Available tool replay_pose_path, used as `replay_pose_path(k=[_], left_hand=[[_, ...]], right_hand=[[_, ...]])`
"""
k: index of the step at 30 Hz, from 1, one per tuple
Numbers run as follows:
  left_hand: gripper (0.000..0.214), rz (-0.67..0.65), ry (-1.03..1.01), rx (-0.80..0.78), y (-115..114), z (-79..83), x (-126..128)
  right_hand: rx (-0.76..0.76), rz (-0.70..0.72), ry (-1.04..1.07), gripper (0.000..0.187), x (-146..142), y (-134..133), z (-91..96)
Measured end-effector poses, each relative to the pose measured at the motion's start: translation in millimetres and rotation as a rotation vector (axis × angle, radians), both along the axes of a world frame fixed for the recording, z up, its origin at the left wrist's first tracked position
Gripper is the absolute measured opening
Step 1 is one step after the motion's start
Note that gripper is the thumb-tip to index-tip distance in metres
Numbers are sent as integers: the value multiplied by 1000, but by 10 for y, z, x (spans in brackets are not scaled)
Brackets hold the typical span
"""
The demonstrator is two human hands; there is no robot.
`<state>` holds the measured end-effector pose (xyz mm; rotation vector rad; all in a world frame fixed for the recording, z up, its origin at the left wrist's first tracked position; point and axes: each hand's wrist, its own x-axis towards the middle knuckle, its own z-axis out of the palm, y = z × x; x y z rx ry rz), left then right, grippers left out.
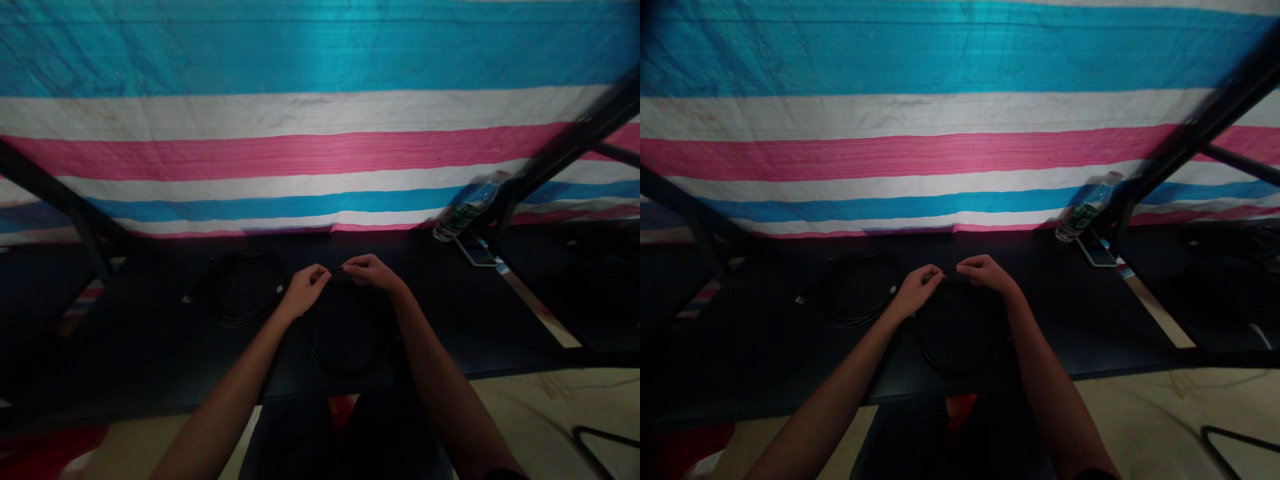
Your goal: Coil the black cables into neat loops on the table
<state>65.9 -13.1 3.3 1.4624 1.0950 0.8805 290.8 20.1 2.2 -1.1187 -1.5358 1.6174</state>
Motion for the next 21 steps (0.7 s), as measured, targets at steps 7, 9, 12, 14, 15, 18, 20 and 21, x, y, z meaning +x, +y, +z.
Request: replay_pose_path(k=[7,9,12,14,15,18,20,21], left_hand=[[38,-186,-492,-441,-23,97,-65],[35,-178,-436,-423,-29,113,-97],[32,-165,-270,-359,-16,107,-133],[30,-140,-129,-306,2,106,-151],[28,-130,-57,-273,9,112,-160],[25,-198,108,-210,8,161,-189],[26,-313,171,-240,-13,212,-219],[27,-385,194,-274,-26,240,-238]], right_hand=[[-95,63,177,38,151,-46,125],[-84,36,162,34,177,-37,126],[-63,-12,128,33,176,-7,109],[-27,-70,91,32,176,20,97],[-4,-99,59,33,184,33,92],[27,-99,-79,35,242,58,84],[-18,-15,-142,35,294,54,87],[-60,44,-147,35,318,45,89]])
